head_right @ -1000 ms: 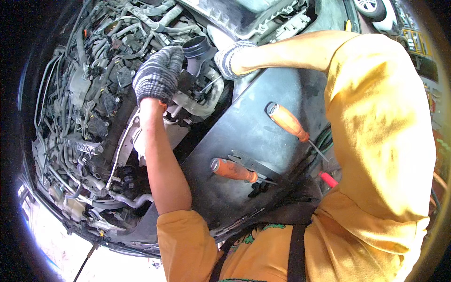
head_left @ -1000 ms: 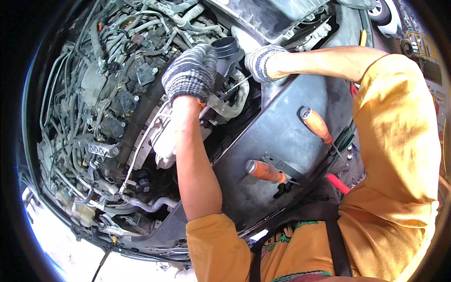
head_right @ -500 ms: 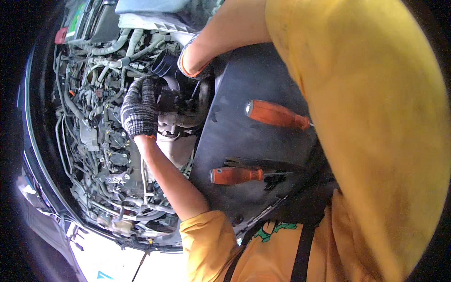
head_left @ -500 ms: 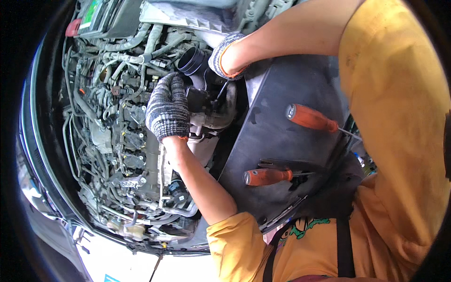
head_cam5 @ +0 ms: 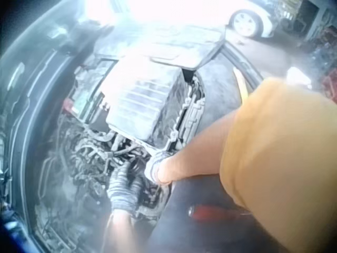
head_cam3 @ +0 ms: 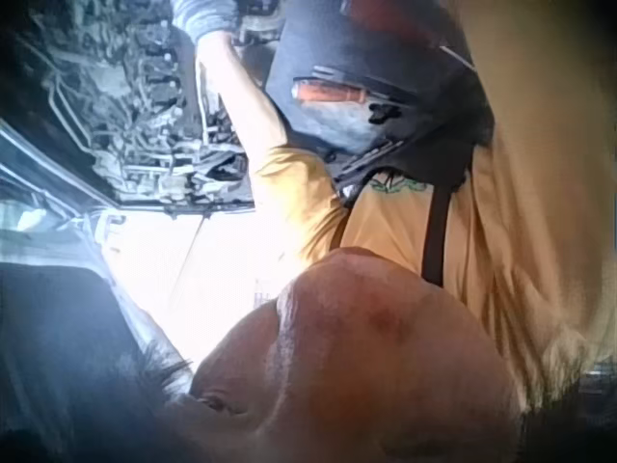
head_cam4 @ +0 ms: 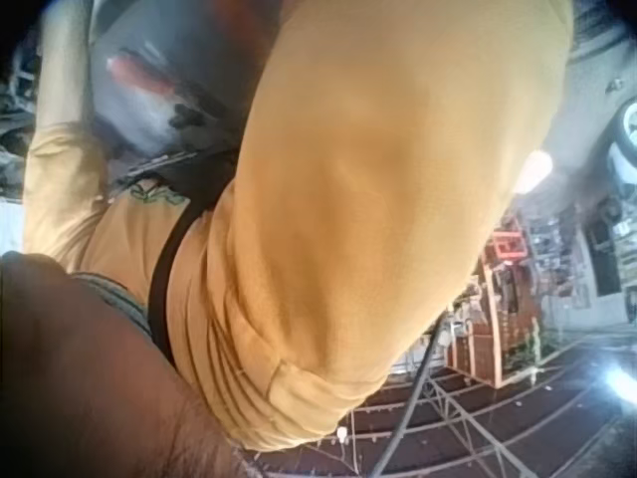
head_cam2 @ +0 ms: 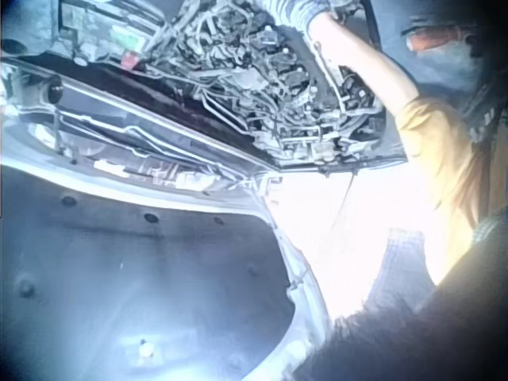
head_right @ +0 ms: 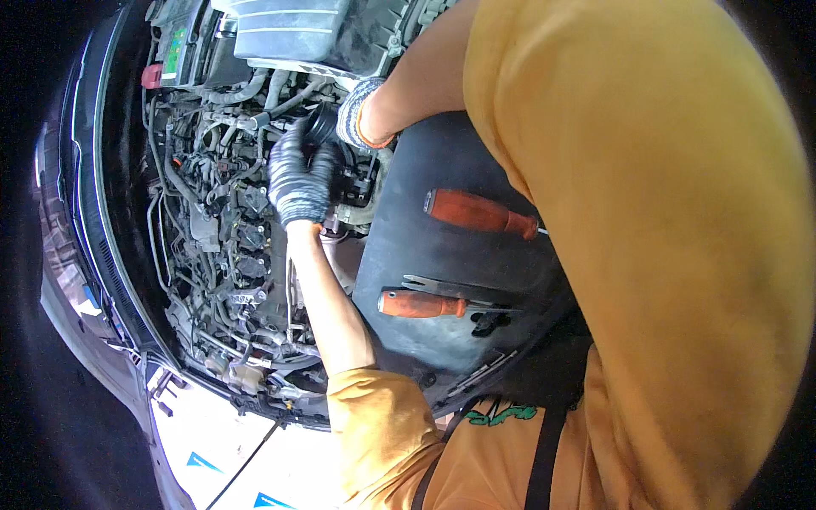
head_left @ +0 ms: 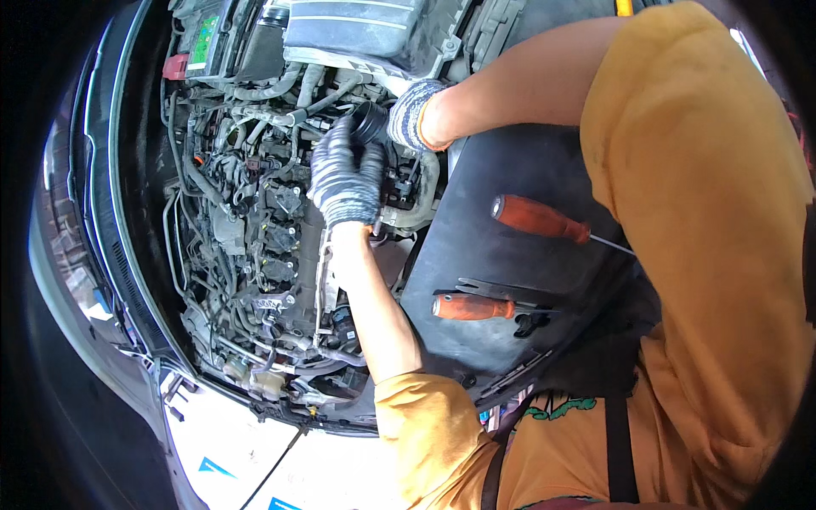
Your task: The person works on a car engine with the hood open, using both hands to manipulate and adjust components within the engine bay. The person repeatedly reaches into the engine compartment, handling hoses and metal parts while tools rest on the fender.
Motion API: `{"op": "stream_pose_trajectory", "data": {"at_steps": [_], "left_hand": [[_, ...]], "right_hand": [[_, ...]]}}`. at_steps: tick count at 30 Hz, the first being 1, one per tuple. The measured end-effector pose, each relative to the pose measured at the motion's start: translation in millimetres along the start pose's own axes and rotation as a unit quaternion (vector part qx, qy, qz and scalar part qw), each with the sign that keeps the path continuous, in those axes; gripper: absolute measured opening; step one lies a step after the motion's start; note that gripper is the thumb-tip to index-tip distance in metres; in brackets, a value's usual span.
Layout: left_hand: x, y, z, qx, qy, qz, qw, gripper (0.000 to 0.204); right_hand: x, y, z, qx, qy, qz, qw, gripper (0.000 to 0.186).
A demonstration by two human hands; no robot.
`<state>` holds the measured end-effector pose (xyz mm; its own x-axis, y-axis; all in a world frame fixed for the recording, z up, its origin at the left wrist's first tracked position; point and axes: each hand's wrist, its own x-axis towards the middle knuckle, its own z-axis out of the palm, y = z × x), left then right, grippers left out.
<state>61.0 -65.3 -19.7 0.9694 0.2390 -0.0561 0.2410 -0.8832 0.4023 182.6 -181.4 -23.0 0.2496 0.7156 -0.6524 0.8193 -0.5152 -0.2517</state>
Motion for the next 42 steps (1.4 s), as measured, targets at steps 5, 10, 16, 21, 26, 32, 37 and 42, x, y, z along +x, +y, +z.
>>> {"op": "stream_pose_trajectory", "data": {"at_steps": [5, 10, 16, 21, 26, 32, 37, 42], "left_hand": [[-0.1, 37.2, -3.3, 0.152, -0.146, -0.152, 0.966, 0.114], [17.1, 37.2, 34.3, 0.198, -0.137, -0.199, 0.95, 0.101], [13.2, 50.8, 14.0, 0.157, -0.124, -0.176, 0.964, 0.094], [8.6, 44.8, 15.1, 0.142, -0.113, -0.171, 0.968, 0.08], [4.8, 43.3, 10.8, 0.136, -0.119, -0.179, 0.967, 0.075], [5.1, 38.9, 11.1, 0.121, -0.11, -0.156, 0.974, 0.065], [3.8, 29.7, 19.7, 0.098, -0.08, -0.144, 0.981, 0.051], [0.1, 26.4, 15.4, 0.102, -0.079, -0.144, 0.981, 0.059]], "right_hand": [[0.0, -12.3, -3.2, -0.012, 0.002, -0.043, 0.999, 0.032], [3.0, -6.6, 2.0, -0.012, -0.008, -0.048, 0.999, 0.033], [4.4, -4.6, 4.0, 0.004, 0.02, -0.035, 0.999, 0.029], [3.8, -6.9, -3.5, -0.171, -0.017, -0.1, 0.98, 0.032], [-10.2, -10.3, -15.8, -0.228, -0.035, -0.128, 0.964, 0.029], [-18.1, -13.6, -27.9, -0.289, -0.037, -0.177, 0.94, 0.023], [-19.2, -10.9, -19.9, -0.32, -0.03, -0.18, 0.929, 0.025], [-15.8, -13.9, -21.5, -0.352, -0.051, -0.226, 0.907, 0.022]]}}
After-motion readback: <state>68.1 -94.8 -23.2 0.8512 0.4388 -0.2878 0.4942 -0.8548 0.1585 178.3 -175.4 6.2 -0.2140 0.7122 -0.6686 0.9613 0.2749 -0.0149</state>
